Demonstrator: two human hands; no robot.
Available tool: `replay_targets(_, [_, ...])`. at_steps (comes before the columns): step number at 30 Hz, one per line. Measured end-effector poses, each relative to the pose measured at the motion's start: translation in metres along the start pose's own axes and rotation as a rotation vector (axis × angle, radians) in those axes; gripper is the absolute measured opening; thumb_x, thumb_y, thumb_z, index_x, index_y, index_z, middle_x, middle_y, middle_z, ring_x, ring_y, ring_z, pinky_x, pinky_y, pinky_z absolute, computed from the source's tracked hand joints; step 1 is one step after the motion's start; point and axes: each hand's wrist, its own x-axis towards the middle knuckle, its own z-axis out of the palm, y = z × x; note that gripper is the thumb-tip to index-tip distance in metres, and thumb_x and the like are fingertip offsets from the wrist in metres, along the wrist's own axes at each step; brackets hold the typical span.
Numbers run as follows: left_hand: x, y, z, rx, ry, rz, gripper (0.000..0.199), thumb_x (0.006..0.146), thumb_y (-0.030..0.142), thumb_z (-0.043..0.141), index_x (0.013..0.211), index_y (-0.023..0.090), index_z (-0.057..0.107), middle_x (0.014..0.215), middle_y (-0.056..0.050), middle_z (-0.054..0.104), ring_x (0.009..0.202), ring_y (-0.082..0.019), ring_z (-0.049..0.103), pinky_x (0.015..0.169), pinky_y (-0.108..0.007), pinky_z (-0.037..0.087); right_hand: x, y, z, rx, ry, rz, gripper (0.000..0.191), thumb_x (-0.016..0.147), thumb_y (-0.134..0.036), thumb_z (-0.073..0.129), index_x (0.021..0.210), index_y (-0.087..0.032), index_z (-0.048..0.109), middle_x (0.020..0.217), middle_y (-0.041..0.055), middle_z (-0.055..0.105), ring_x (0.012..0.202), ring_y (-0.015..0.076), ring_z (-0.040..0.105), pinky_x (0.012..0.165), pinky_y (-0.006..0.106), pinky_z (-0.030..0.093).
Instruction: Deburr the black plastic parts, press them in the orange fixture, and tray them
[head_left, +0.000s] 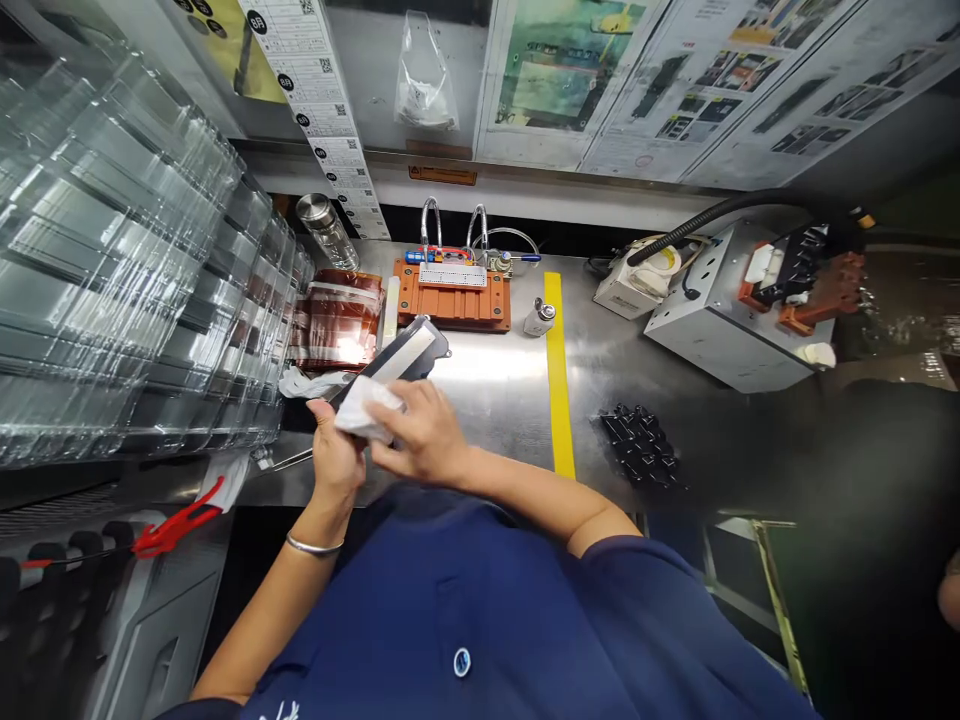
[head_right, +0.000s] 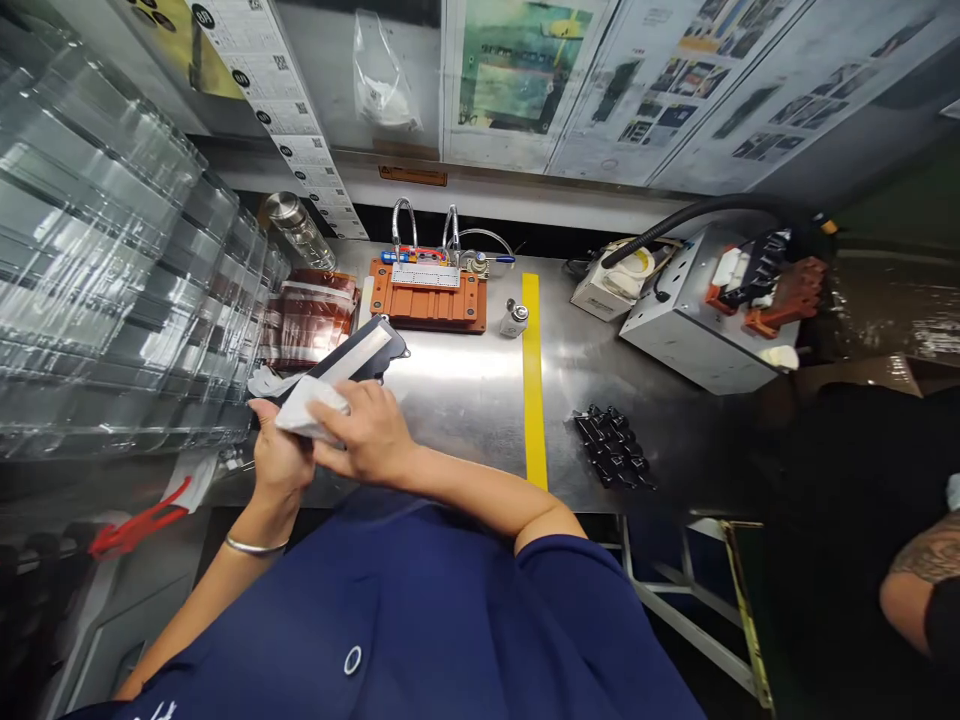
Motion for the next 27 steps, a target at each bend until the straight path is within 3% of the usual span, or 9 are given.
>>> replay_targets(2, [0.003,-0.001,-0.003,-0.014,0.064,-0.009,0.074,0.073,0.081,0.045,0.099,0.015,0.068,0.097,-0.011,0.073,0.099,-0.027,0.068,0.079,-0.034,0.059,-0.012,-0.009,0.002,-0.002,-0.026,-0.096,0.041,0.081,-0.043,0.060,0.119,-0.027,0.063,0.118,0.0117,0.055,0.097,0.0258,0.047,0.078,0.039,0.044])
replay_targets(4, [0.004,0.002,-0.007,0.013,0.063,-0.028,0.076,0.075,0.080,0.042,0.107,0.016,0.066,0.098,-0.012,0.072,0.093,-0.027,0.069,0.073,-0.036,0.060,-0.017,0.000,-0.002,-0.002,0.010,-0.091,0.039,0.080,-0.041,0.061,0.116,-0.026,0.064,0.117,0.0115,0.056,0.097,0.0255,0.048,0.078,0.039,0.045])
replay_targets(8, [0.000,0.010,-0.014,0.075,-0.075,-0.060,0.080,0.074,0.083,0.036,0.108,0.016,0.065,0.092,-0.012,0.072,0.073,-0.026,0.071,0.051,-0.033,0.058,-0.007,0.039,-0.016,-0.029,0.168,0.201,0.037,0.078,-0.032,0.062,0.114,-0.025,0.065,0.115,0.0118,0.056,0.097,0.0259,0.048,0.084,0.041,0.045])
replay_targets(10, [-0.002,0.011,-0.015,0.076,-0.101,-0.051,0.080,0.075,0.083,0.035,0.108,0.016,0.065,0.089,-0.012,0.072,0.069,-0.025,0.071,0.048,-0.031,0.056,-0.006,0.043,-0.018,-0.055,0.223,0.329,0.038,0.078,-0.030,0.062,0.116,-0.024,0.064,0.115,0.0127,0.055,0.099,0.0268,0.048,0.086,0.042,0.044])
replay_targets(12, [-0.003,0.010,-0.015,0.064,-0.085,-0.042,0.079,0.075,0.082,0.036,0.111,0.017,0.065,0.091,-0.011,0.073,0.070,-0.024,0.071,0.051,-0.031,0.057,-0.010,0.033,-0.014,-0.042,0.182,0.280,0.040,0.077,-0.032,0.063,0.117,-0.025,0.063,0.117,0.0131,0.055,0.100,0.0270,0.048,0.087,0.042,0.044])
replay_targets(16, [-0.002,0.007,-0.015,0.035,-0.026,-0.020,0.078,0.078,0.080,0.036,0.119,0.019,0.062,0.094,-0.010,0.073,0.075,-0.023,0.071,0.056,-0.031,0.058,-0.018,0.016,-0.009,0.039,0.008,0.032,0.042,0.076,-0.039,0.066,0.116,-0.028,0.064,0.118,0.0113,0.055,0.101,0.0259,0.051,0.086,0.041,0.046])
replay_targets(22, [-0.004,0.012,-0.023,0.061,-0.108,-0.015,0.083,0.074,0.082,0.039,0.116,0.015,0.063,0.083,-0.010,0.073,0.073,-0.025,0.071,0.054,-0.032,0.058,0.003,0.053,-0.026,-0.041,0.281,0.334,0.039,0.078,-0.032,0.063,0.117,-0.024,0.064,0.114,0.0110,0.056,0.101,0.0257,0.050,0.089,0.041,0.045])
replay_targets(27, [-0.005,0.010,-0.027,0.050,-0.134,-0.027,0.079,0.069,0.081,0.050,0.113,0.017,0.062,0.080,-0.006,0.072,0.067,-0.022,0.069,0.053,-0.031,0.059,0.010,0.046,-0.024,0.013,0.199,0.184,0.039,0.077,-0.036,0.065,0.115,-0.026,0.065,0.117,0.0102,0.057,0.098,0.0244,0.050,0.088,0.040,0.045])
